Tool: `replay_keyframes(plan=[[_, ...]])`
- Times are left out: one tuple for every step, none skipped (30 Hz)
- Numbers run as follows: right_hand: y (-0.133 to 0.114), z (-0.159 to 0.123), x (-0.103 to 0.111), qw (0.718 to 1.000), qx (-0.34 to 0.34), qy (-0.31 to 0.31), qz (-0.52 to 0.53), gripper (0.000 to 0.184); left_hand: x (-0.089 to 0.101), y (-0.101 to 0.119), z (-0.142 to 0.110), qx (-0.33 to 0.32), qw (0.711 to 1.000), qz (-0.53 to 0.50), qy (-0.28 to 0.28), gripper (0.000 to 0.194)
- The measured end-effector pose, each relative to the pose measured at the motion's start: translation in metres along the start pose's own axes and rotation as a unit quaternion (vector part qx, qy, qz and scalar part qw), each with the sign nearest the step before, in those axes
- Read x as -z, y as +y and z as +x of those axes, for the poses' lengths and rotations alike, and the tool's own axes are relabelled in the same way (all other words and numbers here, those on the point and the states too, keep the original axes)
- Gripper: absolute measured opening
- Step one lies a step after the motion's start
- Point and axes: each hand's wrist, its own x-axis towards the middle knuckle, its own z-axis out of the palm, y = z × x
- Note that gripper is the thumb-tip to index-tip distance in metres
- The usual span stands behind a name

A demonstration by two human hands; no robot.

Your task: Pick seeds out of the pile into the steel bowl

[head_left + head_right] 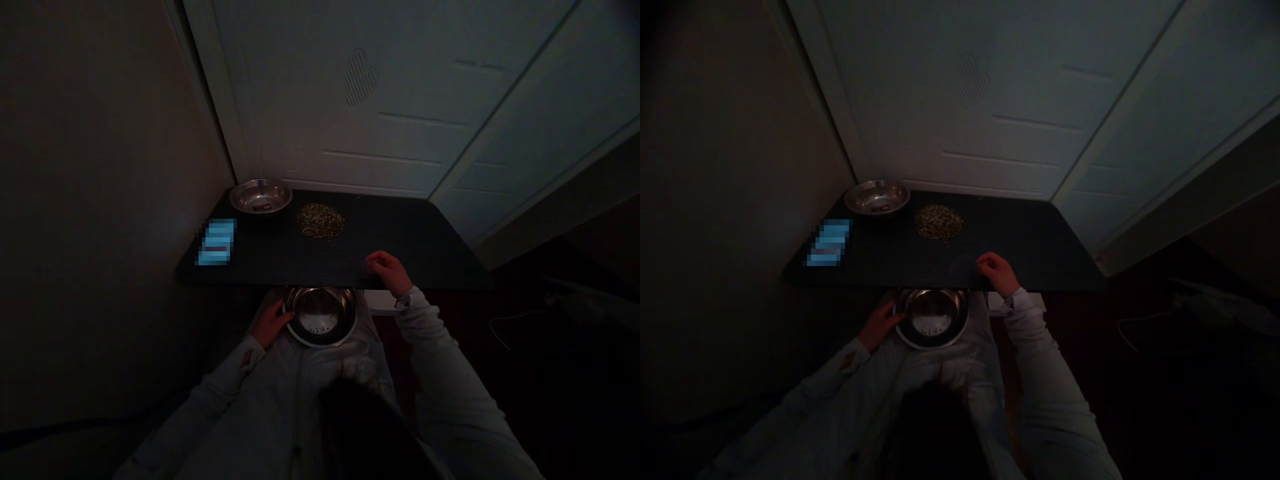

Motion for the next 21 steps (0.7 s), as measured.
replay_keyframes(plan=[[0.0007, -0.0007, -0.0002, 1.000, 0.002, -0.002, -0.008, 0.012, 0.0000, 0.0004, -0.0001, 0.000, 1.000, 0.000, 0.001, 0.041], [0.0013, -0.0010, -0.0008, 1.000, 0.004, -0.006, -0.013, 0.011, 0.0000, 0.0010, -0.0002, 0.000, 1.000, 0.000, 0.001, 0.041], [0.0017, -0.0009, -0.0017, 1.000, 0.006, -0.009, -0.016, 0.010, 0.0000, 0.0018, -0.0003, -0.001, 1.000, 0.000, 0.001, 0.040], [0.0021, -0.0007, -0.0025, 1.000, 0.007, -0.013, -0.018, 0.009, 0.0000, 0.0027, -0.0005, -0.001, 1.000, 0.000, 0.001, 0.040], [0.0022, -0.0005, -0.0032, 1.000, 0.007, -0.016, -0.019, 0.009, 0.0001, 0.0037, -0.0006, -0.002, 1.000, 0.000, 0.001, 0.040], [0.0022, -0.0004, -0.0038, 1.000, 0.006, -0.020, -0.019, 0.008, 0.0001, 0.0046, -0.0008, -0.001, 1.000, 0.001, 0.002, 0.040], [0.0019, -0.0006, -0.0042, 0.999, 0.005, -0.025, -0.021, 0.008, 0.0001, 0.0053, -0.0010, -0.001, 1.000, 0.001, 0.002, 0.040], [0.0013, -0.0009, -0.0045, 0.999, 0.005, -0.030, -0.023, 0.007, 0.0001, 0.0058, -0.0011, 0.000, 1.000, 0.002, 0.002, 0.040], [0.0006, -0.0015, -0.0046, 0.999, 0.004, -0.034, -0.024, 0.007, 0.0002, 0.0060, -0.0012, 0.001, 1.000, 0.002, 0.003, 0.041], [-0.0003, -0.0022, -0.0048, 0.999, 0.003, -0.038, -0.026, 0.006, 0.0002, 0.0058, -0.0012, 0.002, 1.000, 0.003, 0.004, 0.041], [-0.0013, -0.0029, -0.0049, 0.999, 0.002, -0.042, -0.027, 0.006, 0.0003, 0.0054, -0.0011, 0.002, 1.000, 0.003, 0.004, 0.041], [-0.0023, -0.0035, -0.0049, 0.999, 0.001, -0.045, -0.028, 0.005, 0.0004, 0.0048, -0.0010, 0.002, 1.000, 0.003, 0.005, 0.041], [-0.0032, -0.0040, -0.0050, 0.998, 0.001, -0.049, -0.028, 0.005, 0.0004, 0.0040, -0.0009, 0.001, 1.000, 0.003, 0.004, 0.041], [-0.0040, -0.0044, -0.0049, 0.998, 0.001, -0.053, -0.028, 0.005, 0.0004, 0.0032, -0.0007, 0.000, 1.000, 0.002, 0.003, 0.042], [-0.0045, -0.0046, -0.0048, 0.998, 0.001, -0.058, -0.028, 0.005, 0.0004, 0.0025, -0.0005, -0.001, 1.000, 0.002, 0.002, 0.042], [-0.0048, -0.0046, -0.0046, 0.998, 0.001, -0.064, -0.027, 0.006, 0.0003, 0.0020, -0.0003, -0.002, 1.000, 0.001, 0.002, 0.043], [-0.0049, -0.0044, -0.0044, 0.997, -0.001, -0.068, -0.025, 0.006, 0.0003, 0.0016, 0.0000, -0.002, 1.000, 0.001, 0.001, 0.044], [-0.0047, -0.0041, -0.0041, 0.997, -0.002, -0.069, -0.020, 0.007, 0.0002, 0.0015, 0.0001, -0.001, 1.000, 0.001, 0.001, 0.044], [-0.0043, -0.0037, -0.0040, 0.998, -0.002, -0.067, -0.012, 0.008, 0.0001, 0.0016, 0.0002, 0.001, 1.000, 0.001, 0.001, 0.044], [-0.0038, -0.0033, -0.0039, 0.998, -0.001, -0.060, -0.002, 0.009, 0.0000, 0.0019, 0.0003, 0.002, 1.000, 0.002, 0.001, 0.044], [-0.0031, -0.0028, -0.0040, 0.999, 0.001, -0.051, 0.008, 0.010, 0.0000, 0.0023, 0.0003, 0.003, 1.000, 0.002, 0.002, 0.043]])
